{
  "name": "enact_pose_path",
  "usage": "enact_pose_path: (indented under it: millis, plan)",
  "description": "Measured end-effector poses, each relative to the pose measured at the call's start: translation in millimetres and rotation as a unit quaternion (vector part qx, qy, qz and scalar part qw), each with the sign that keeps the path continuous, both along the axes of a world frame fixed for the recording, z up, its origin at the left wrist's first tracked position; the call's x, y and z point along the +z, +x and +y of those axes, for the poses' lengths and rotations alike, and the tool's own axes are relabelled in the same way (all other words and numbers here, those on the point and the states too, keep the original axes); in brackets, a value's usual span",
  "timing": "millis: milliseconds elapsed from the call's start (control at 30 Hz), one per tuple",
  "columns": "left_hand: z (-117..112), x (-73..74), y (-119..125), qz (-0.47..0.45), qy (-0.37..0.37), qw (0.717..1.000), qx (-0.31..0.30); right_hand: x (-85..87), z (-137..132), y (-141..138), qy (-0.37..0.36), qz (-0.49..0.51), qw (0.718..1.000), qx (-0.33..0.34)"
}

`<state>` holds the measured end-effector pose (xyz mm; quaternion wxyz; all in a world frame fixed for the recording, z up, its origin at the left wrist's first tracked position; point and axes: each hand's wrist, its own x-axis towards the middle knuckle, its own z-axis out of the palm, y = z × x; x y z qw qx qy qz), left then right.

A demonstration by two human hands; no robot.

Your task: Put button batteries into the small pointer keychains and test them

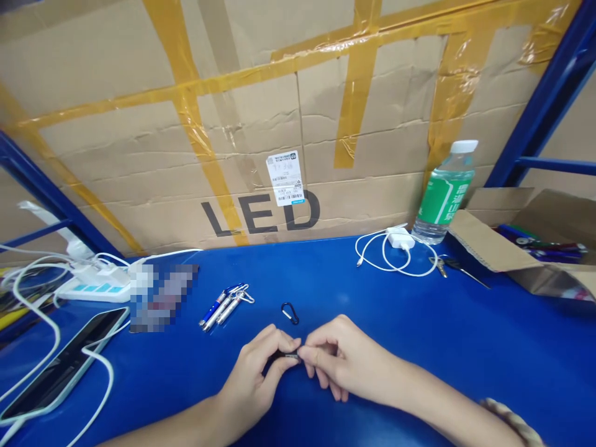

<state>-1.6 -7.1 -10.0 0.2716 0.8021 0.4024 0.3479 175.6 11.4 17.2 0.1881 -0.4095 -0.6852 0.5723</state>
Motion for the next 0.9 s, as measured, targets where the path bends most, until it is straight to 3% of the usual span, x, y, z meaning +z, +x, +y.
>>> enact_pose_path:
  millis: [233,467,567,633,733,900]
  plan:
    - [4.0,6.1,-0.1,0.004,-0.031,0.999,0.031,-6.5,4.2,-5.3,-0.098,0.044,0.994,-0.032]
    - [6.2,6.8,2.0,-0.020,-0.059,0.998,0.027,-8.8,8.1,-6.5,-0.057,0.042,0.997,-0.036]
    - [5.9,5.7,2.2,-0.043,-0.080,0.995,0.043,-8.7,6.4,-5.6,0.004,0.017,0.999,-0.046]
    - [5.9,5.6,1.6,-0.061,-0.093,0.992,0.053,-8.3,6.0,-3.9,0.099,-0.018,0.992,-0.071]
    - [6.0,6.4,0.6,-0.070,-0.098,0.991,0.062,-7.9,6.5,-1.6,0.262,-0.045,0.956,-0.126]
    - [3.4,8.3,0.7,-0.065,-0.092,0.993,0.047,-8.2,6.9,-2.9,0.302,0.000,0.943,-0.142]
